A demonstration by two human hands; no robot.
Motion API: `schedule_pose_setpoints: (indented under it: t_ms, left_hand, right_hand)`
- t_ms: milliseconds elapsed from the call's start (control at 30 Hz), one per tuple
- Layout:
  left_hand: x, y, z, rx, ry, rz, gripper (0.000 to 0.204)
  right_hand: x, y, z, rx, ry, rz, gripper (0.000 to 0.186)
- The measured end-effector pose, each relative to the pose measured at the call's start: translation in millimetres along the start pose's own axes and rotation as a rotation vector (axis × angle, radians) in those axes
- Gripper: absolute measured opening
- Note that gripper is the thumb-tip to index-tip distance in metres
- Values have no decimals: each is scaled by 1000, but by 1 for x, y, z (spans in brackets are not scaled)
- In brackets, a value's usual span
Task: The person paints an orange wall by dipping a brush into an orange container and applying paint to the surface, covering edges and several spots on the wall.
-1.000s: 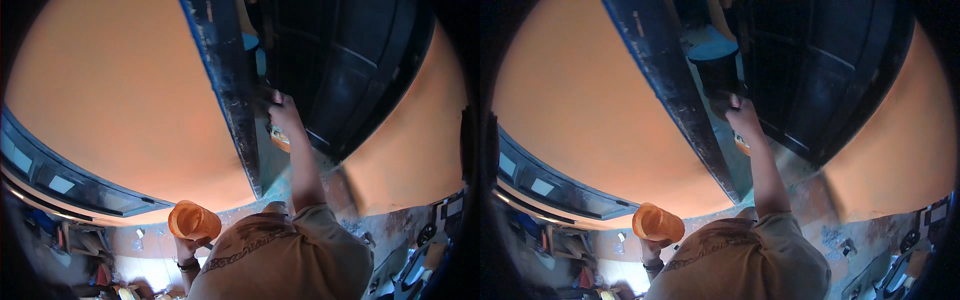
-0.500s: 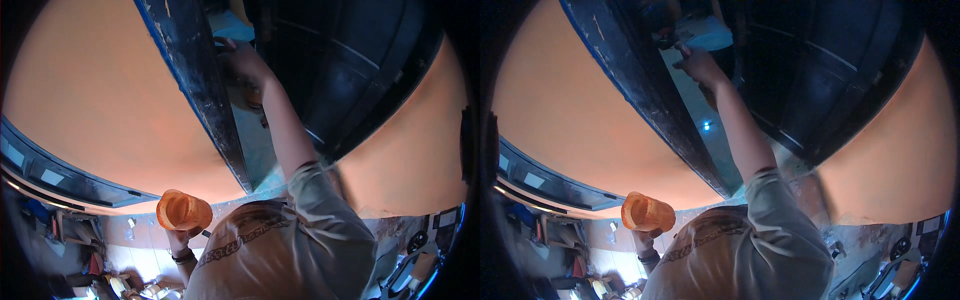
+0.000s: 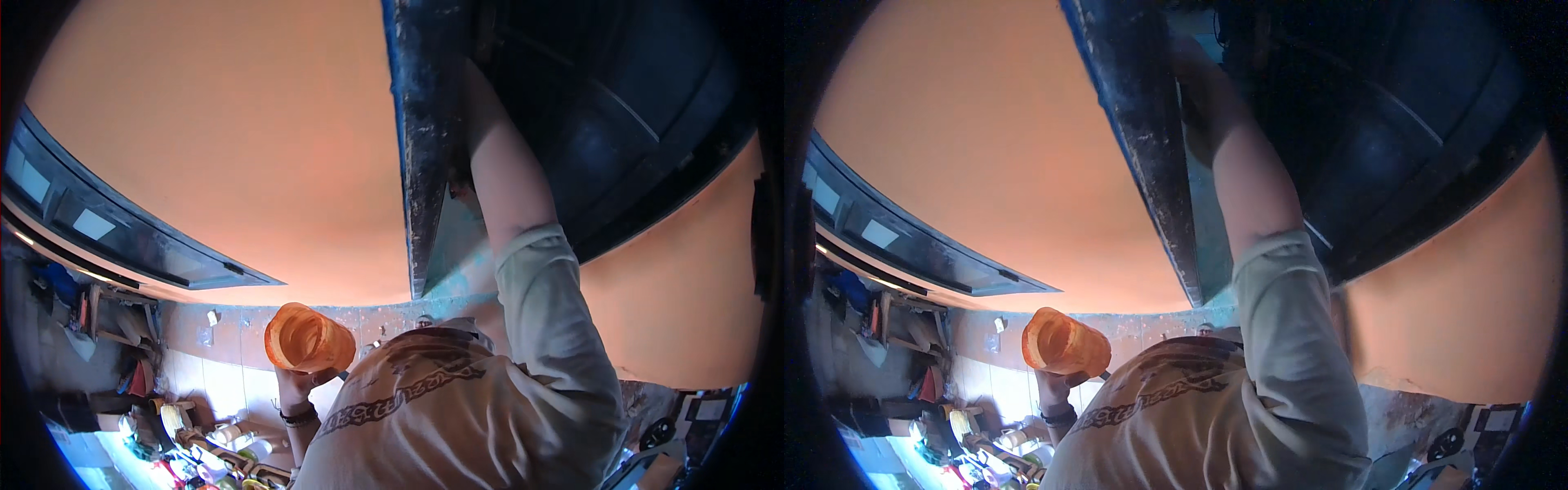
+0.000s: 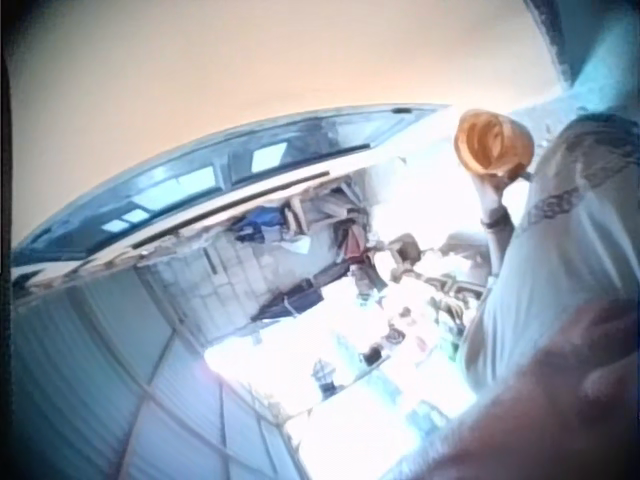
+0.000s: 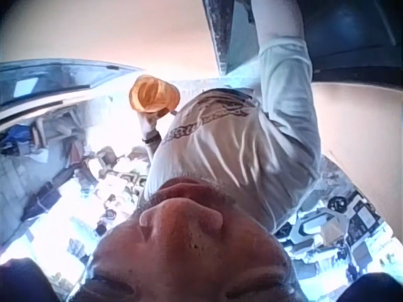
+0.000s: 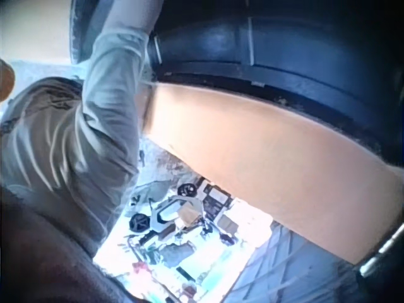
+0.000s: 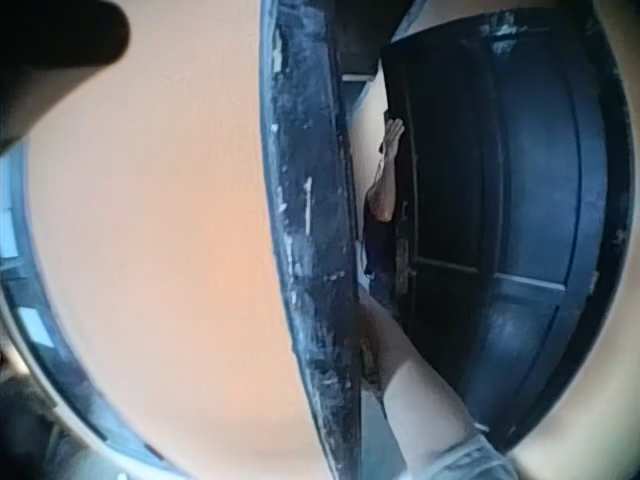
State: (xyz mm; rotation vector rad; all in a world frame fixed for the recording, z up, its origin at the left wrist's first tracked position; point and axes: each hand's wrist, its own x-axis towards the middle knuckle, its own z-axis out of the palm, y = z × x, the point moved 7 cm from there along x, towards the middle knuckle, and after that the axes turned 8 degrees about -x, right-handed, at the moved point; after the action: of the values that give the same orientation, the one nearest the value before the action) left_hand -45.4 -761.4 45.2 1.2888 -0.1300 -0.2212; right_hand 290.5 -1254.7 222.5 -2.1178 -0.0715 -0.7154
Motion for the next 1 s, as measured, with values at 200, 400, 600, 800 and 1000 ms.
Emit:
schedule_pose_setpoints:
  t_ms: [200,400,600,800,1000]
  left_hand:
    - [4,12,2,-10,-71,13,92]
    - [34,20,35,18,-200,-45,91]
    - [59,36,91,-81,-470,43,98]
    - [64,20,99,-139,-565,45,99]
    - [58,6,67,-92,-500,5,99]
  right_hand:
    - [-205,-78,-75,153,350,322,22]
    - [-324,-79,-63,321,204,484,23]
    - [-392,-66,-63,120,44,423,18]
    - [-390,-120,-44,127,-140,297,14]
    - [-368,-179,-24,217,-221,-9,11]
